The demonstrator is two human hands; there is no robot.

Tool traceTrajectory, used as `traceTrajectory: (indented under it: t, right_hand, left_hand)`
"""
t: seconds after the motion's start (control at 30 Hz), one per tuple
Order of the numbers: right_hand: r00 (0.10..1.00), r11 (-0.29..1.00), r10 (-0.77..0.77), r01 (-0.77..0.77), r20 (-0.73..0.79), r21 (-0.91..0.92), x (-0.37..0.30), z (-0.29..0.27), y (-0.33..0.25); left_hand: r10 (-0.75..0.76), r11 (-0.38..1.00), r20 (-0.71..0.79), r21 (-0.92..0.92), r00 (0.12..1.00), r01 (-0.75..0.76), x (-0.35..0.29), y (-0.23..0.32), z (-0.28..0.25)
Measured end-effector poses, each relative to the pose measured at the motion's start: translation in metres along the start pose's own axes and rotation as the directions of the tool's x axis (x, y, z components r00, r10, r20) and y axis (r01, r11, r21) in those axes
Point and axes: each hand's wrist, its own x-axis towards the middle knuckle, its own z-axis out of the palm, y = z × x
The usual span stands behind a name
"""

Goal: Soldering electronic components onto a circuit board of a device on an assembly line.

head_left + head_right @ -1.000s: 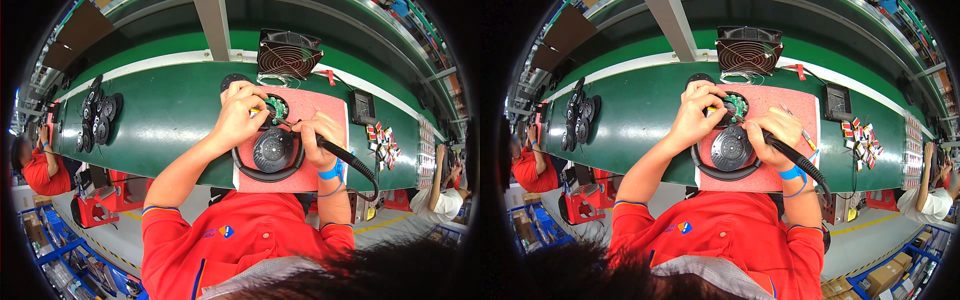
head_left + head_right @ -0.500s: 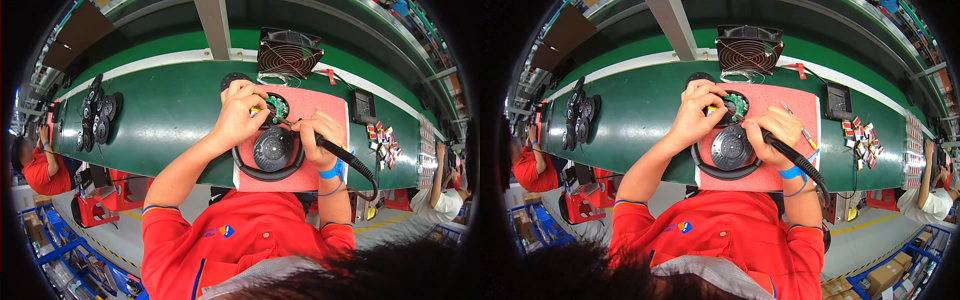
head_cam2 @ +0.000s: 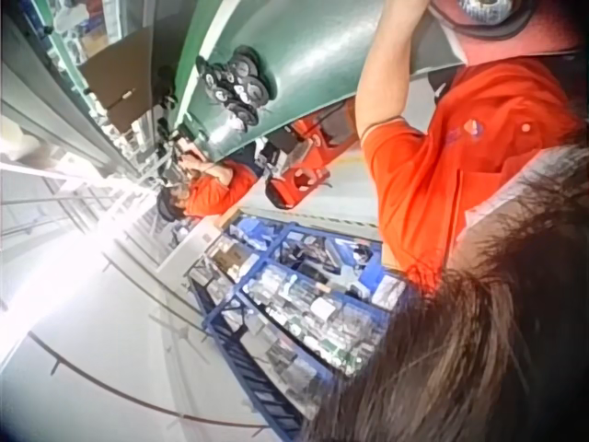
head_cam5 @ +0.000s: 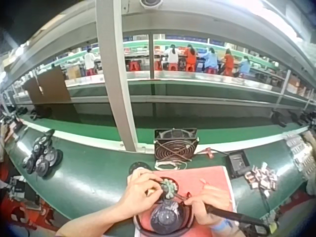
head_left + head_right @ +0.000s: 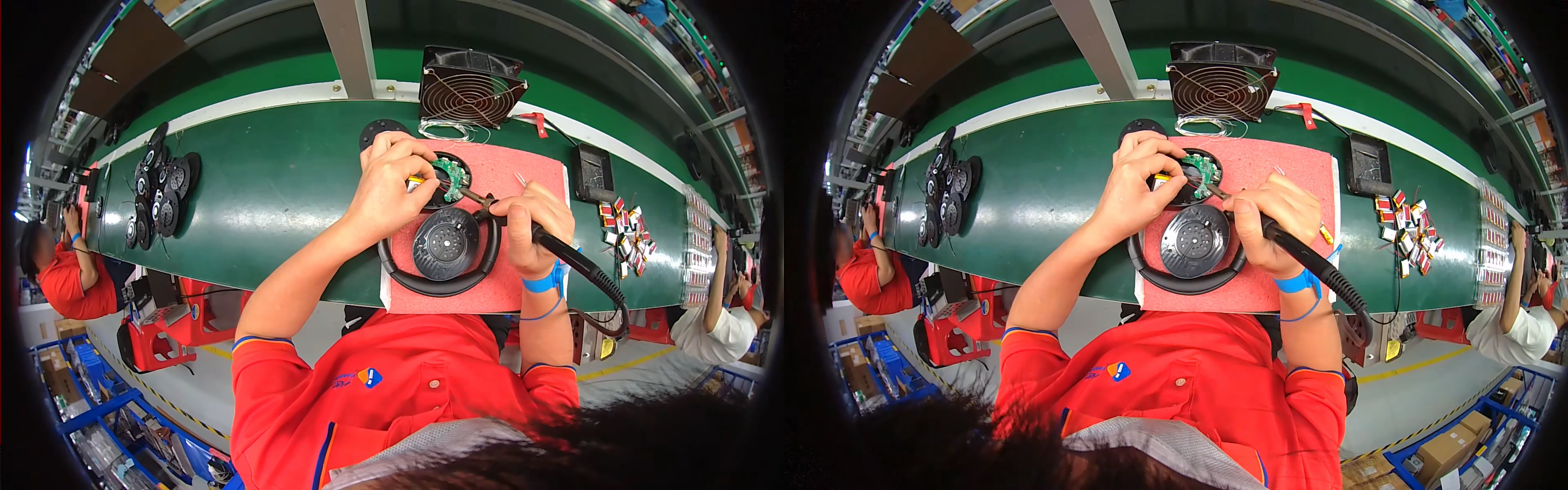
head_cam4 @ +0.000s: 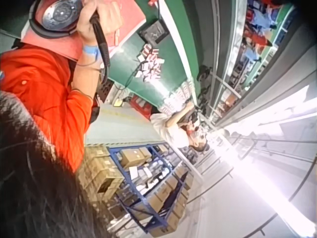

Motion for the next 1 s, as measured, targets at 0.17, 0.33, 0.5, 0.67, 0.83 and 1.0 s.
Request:
traceTrajectory:
  t: [0.17, 0.33, 0.5, 0.67, 0.83, 1.0]
  right_hand:
    - [0.999, 0.999, 0.044, -0.044, -0.027, 0.008, -0.002, -0.005, 0.002]
    - [0.997, 0.997, 0.072, -0.071, -0.030, 0.015, -0.001, -0.004, -0.001]
    - [0.998, 0.997, 0.068, -0.068, -0.006, 0.020, -0.002, -0.001, 0.000]
    - [0.999, 0.999, 0.028, -0.027, -0.020, 0.024, -0.002, 0.007, 0.002]
    - [0.999, 0.999, 0.035, -0.035, 0.006, 0.013, -0.002, 0.008, 0.002]
    - [0.995, 0.997, 0.074, -0.074, 0.065, 0.007, -0.001, 0.007, -0.001]
  left_hand:
    - [0.016, 1.000, 0.051, 0.012, 0.999, -0.017, 0.003, 0.004, -0.003]
    - [0.062, 0.998, 0.091, 0.015, 0.994, -0.063, 0.003, 0.004, -0.006]
    - [0.039, 0.999, 0.120, 0.010, 0.992, -0.041, 0.005, 0.005, -0.005]
    - [0.024, 1.000, 0.116, 0.005, 0.993, -0.025, 0.004, 0.004, -0.004]
    - [0.033, 0.999, 0.102, 0.006, 0.994, -0.033, 0.004, 0.004, -0.002]
    - [0.042, 0.999, 0.083, 0.030, 0.996, -0.044, 0.004, 0.004, -0.001]
